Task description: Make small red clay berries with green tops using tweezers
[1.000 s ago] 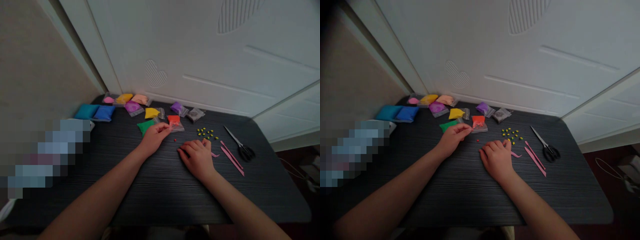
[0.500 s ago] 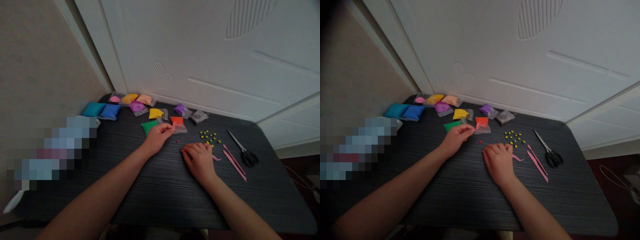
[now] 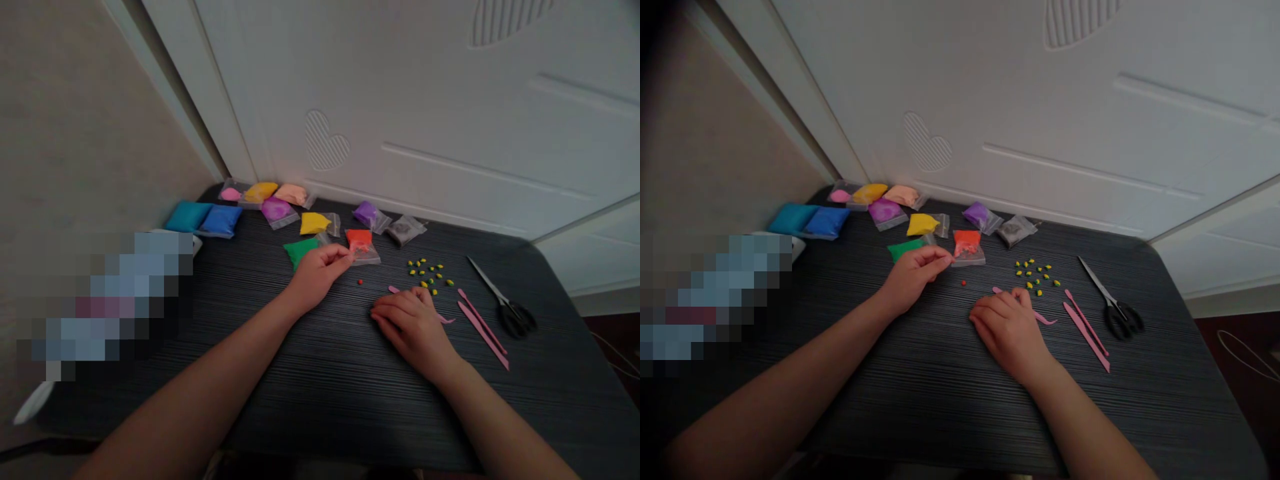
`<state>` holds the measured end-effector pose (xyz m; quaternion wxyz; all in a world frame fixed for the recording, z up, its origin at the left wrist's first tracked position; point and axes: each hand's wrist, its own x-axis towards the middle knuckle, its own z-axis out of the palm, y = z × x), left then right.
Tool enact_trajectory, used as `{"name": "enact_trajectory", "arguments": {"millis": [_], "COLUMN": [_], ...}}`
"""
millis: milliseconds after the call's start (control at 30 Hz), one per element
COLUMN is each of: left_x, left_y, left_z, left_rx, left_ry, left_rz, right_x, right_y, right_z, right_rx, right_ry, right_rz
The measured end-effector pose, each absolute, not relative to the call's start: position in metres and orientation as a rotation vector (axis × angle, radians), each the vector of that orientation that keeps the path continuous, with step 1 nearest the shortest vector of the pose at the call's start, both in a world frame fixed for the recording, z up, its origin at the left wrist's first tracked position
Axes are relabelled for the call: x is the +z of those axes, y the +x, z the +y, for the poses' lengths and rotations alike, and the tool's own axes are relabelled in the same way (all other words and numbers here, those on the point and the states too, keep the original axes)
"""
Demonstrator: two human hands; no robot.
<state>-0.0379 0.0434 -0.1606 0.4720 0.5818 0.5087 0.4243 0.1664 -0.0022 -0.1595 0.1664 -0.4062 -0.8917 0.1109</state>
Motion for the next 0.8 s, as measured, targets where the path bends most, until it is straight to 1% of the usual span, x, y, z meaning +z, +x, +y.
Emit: {"name": "enact_trajectory", "arguments": {"millis": [233,567,667,800], "left_x": [-0.16,-0.16,-0.163,-0.17], "left_y": [-0.038,-0.04,-0.042,-0.044], "left_z": [0.043,0.042,0.044,0.046], "left_rx": [1.01,1.004,1.004,1.0], "left_ry": [1.358,1.405,1.443,1.507], "left_rz": [1.267,1.264,1.282,1.314], "right_x": [-0.162,-0.16,-0.16,-0.161], "right_y": [0.164,0.163,0.169,0.191], "right_z": [-0.002,-0.006,0.0,0.012], "right_rx": [0.302,0.277,0.208,0.025], "right_ry": [-1.096,-1.198,-1.231,-1.353], "right_rz": [-2.602,-2.46,-2.368,-2.186]}}
